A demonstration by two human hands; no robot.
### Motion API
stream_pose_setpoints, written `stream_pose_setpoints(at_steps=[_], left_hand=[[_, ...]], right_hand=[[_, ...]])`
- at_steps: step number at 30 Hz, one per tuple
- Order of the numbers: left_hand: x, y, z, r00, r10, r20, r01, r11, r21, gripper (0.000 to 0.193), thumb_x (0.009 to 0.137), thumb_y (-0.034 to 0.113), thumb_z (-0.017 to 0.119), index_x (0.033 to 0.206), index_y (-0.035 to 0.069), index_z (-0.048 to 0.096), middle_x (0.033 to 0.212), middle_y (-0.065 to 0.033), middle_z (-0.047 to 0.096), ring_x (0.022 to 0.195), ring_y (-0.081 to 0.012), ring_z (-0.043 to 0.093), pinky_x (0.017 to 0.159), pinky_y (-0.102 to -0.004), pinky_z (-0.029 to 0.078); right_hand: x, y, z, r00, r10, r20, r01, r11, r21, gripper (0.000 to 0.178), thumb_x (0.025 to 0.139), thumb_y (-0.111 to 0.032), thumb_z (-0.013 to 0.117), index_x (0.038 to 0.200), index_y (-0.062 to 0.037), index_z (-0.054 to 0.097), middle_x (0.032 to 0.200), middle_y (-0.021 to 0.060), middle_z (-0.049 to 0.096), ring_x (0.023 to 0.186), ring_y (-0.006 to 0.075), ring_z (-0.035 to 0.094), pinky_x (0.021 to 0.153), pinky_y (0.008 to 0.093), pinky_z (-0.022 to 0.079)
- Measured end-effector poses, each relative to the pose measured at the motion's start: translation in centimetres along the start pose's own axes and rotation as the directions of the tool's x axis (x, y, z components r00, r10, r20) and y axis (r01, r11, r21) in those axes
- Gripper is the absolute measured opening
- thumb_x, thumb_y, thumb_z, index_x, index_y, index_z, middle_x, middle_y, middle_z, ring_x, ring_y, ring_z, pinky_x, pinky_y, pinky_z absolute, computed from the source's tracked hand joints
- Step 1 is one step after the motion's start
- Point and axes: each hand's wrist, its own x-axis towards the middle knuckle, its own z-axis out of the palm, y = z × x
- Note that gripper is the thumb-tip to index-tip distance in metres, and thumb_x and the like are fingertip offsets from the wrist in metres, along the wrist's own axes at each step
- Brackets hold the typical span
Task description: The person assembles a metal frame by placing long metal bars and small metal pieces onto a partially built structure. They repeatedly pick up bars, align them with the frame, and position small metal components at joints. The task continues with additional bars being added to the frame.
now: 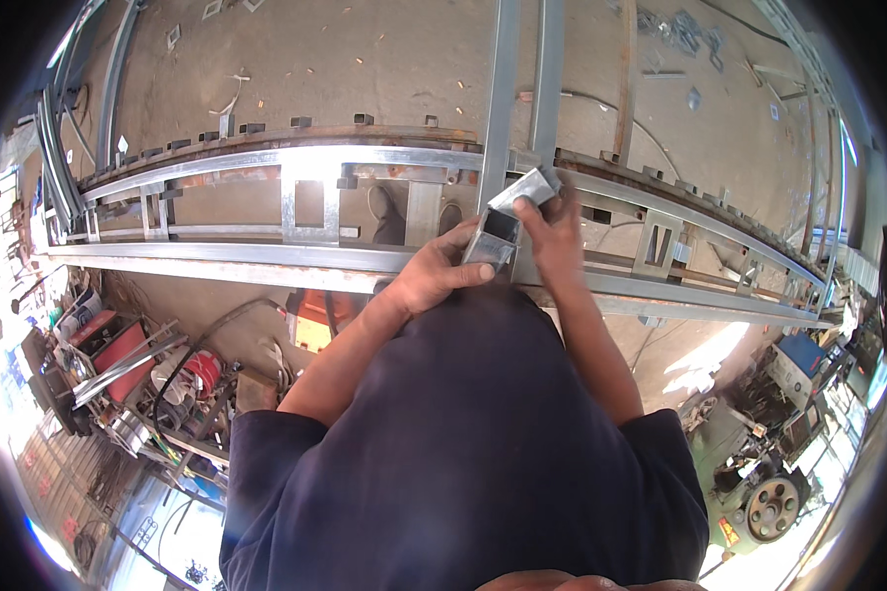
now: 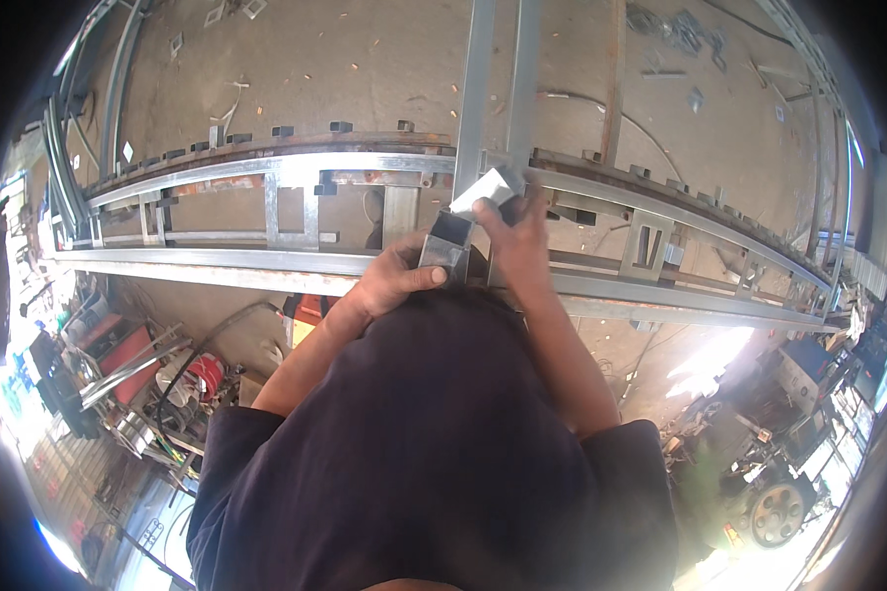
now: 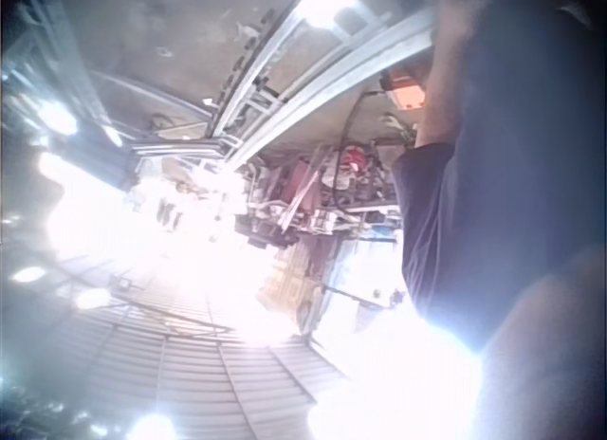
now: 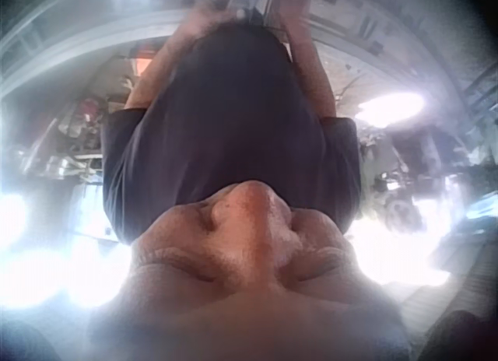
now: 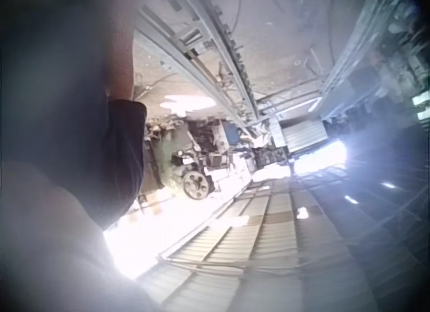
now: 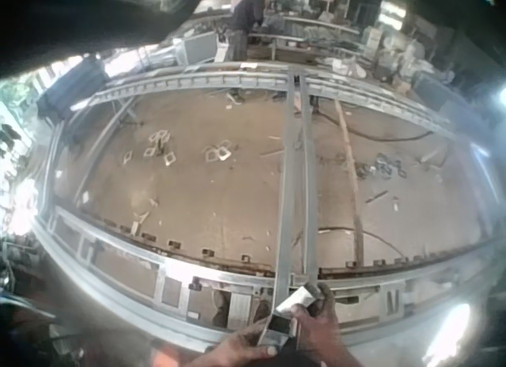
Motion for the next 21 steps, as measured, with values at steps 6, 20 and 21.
stream_pose_setpoints(at_steps=[6,20,21], left_hand=[[-1.3,-0.7,-2.0,0.999,-0.017,-0.033,0.010,0.981,-0.194,0.078,0.088,0.026,0.084,0.153,0.001,0.047,0.132,-0.0067,0.065,0.122,-0.0178,0.059,0.107,-0.0334,0.046],[-0.8,-0.8,-3.3,0.990,0.012,-0.139,-0.066,0.919,-0.388,0.067,0.088,0.026,0.085,0.141,-0.001,0.056,0.123,-0.0072,0.069,0.110,-0.0163,0.063,0.101,-0.0326,0.048],[-0.6,-0.9,-3.5,0.991,0.013,-0.134,-0.065,0.918,-0.391,0.068,0.087,0.026,0.085,0.142,-0.002,0.056,0.122,-0.0072,0.069,0.110,-0.0161,0.063,0.101,-0.0322,0.048]], right_hand=[[5.3,-3.9,-1.9,0.836,-0.549,-0.002,0.285,0.438,-0.853,0.085,0.098,-0.049,0.065,0.154,0.0074,0.034,0.133,0.0325,0.057,0.125,0.0472,0.053,0.110,0.0555,0.040],[8.4,3.0,-1.1,0.962,-0.273,-0.026,0.044,0.248,-0.968,0.079,0.100,-0.043,0.062,0.156,0.0035,0.031,0.129,0.0266,0.058,0.122,0.0443,0.056,0.103,0.0529,0.047],[8.5,2.8,-1.1,0.960,-0.280,-0.017,0.056,0.251,-0.966,0.079,0.100,-0.043,0.062,0.155,0.0038,0.031,0.128,0.0267,0.058,0.121,0.0447,0.056,0.103,0.0530,0.047]])
